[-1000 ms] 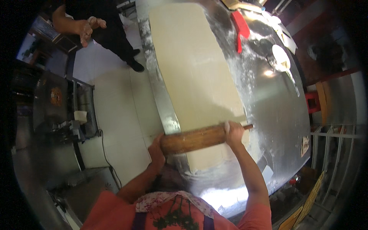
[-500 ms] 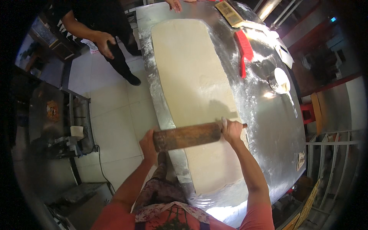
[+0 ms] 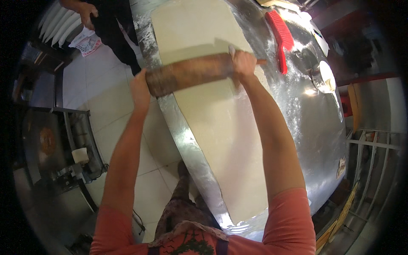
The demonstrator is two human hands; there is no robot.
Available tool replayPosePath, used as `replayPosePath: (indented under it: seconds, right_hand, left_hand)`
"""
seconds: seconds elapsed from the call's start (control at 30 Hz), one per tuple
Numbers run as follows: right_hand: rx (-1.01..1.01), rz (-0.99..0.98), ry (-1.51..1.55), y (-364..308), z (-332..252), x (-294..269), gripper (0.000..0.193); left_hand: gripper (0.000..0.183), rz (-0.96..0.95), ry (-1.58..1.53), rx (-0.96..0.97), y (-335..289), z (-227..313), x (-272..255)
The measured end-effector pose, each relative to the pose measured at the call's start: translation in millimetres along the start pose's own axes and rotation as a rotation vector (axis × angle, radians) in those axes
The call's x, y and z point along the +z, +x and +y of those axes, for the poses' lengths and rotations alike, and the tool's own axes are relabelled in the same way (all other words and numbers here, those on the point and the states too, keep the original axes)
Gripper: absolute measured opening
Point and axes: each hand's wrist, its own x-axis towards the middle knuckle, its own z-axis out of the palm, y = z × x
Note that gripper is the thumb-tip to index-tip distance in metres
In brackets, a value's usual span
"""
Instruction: The person rolls out a large sheet of dough using a rolling pin, trims the edges with a scraper, and سپس carries a wooden board containing pre-cut dough strips across the kitchen to a staging area.
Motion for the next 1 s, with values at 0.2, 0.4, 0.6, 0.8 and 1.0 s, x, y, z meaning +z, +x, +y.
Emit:
replayPosePath:
  seconds: [0.2, 0.4, 0.6, 0.8, 1.0]
  right_hand:
    - [-0.138, -0.285, -0.159, -27, -1, -19, 0.029]
    - [-0.079, -0.583, -0.285, -169, 41, -68, 0.024]
    - [-0.149, -0.735, -0.101, -260, 60, -176, 0.033]
    - [-0.04, -0.753, 0.363, -303, 77, -370, 0.069]
    - [-0.241, -0.671, -0.252, -325, 133, -489, 0.085]
  left_hand:
    - [0.033, -0.139, 0.007, 0.041, -24, 3, -17]
    - [0.026, -0.251, 0.164, 0.076, -207, 19, -59]
    - [0.028, -0.293, -0.106, -0.179, -298, 75, -82]
    - [0.024, -0.539, -0.297, -0.303, -359, 121, -38]
    - [0.033, -0.672, -0.379, -0.422, -412, 202, 3]
